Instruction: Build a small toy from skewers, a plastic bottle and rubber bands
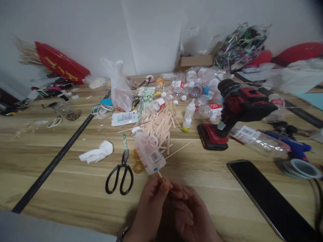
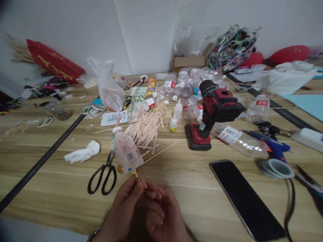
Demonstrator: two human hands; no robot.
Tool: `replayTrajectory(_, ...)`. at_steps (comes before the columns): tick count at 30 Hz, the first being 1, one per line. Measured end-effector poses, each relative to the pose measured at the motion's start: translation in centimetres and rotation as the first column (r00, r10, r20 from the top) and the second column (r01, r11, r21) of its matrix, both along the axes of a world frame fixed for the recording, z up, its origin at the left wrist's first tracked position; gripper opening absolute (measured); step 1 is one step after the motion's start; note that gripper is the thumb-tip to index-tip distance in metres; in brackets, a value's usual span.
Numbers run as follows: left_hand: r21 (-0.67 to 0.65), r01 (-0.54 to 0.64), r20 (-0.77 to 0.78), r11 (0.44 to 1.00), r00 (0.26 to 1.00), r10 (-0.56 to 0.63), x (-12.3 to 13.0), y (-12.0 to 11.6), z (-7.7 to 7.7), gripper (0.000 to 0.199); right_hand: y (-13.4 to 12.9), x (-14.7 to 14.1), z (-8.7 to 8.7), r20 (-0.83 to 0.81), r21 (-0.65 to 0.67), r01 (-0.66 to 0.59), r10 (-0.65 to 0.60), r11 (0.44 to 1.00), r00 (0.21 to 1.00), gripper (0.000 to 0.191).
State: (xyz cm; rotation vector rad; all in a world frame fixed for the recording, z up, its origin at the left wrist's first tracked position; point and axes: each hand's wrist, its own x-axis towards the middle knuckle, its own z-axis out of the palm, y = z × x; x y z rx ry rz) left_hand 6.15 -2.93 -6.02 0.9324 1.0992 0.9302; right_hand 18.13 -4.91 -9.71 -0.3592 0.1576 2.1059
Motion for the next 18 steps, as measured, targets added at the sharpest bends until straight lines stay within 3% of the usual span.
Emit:
replayTrajectory(4, 0.053, -0.03, -0.081, 0.998, 0.996, 0.035, -0.1, 0.1, -0.6, 0.03, 0.3, 1.3, 0.0, 0.099, 0.077, -0.039, 0.032, 0.996, 0.995, 0.047)
replayTrajectory(8, 0.038, 0.085, -0.193, 0.996, 0.978, -0.077, -0.6, -0.1, -0.7, 0.03, 1.3, 3.6, 0.6, 0.34, 0.125, -0.275, 0.22, 0.953, 0.914, 0.062)
replayTrajectory(11, 0.009, 0.168, -0.187, 0.986, 0.969, -0.163, -0.8, -0.4, -0.3, 0.028, 2.3, 5.4, 2.0, 0.558, 0.123, -0.537, 0.39, 0.834, 0.733, 0.053)
replayTrajectory(15, -0.027, 0.23, -0.114, 0.973, 0.966, -0.231, -0.9, -0.7, -0.1, 0.031, 3.7, 6.5, 4.3, 0.761, 0.074, -0.811, 0.493, 0.581, 0.422, 0.035)
replayTrajectory(16, -0.032, 0.222, -0.111, 0.974, 0.968, -0.224, -1.0, -0.7, -0.1, 0.032, 4.0, 6.5, 4.8, 0.802, 0.064, -0.832, 0.468, 0.551, 0.371, 0.03)
replayTrajectory(18, -0.034, 0.182, -0.113, 0.983, 0.976, -0.185, -1.1, -0.6, -0.2, 0.032, 4.4, 6.4, 5.6, 0.878, 0.071, -0.823, 0.356, 0.563, 0.319, 0.021)
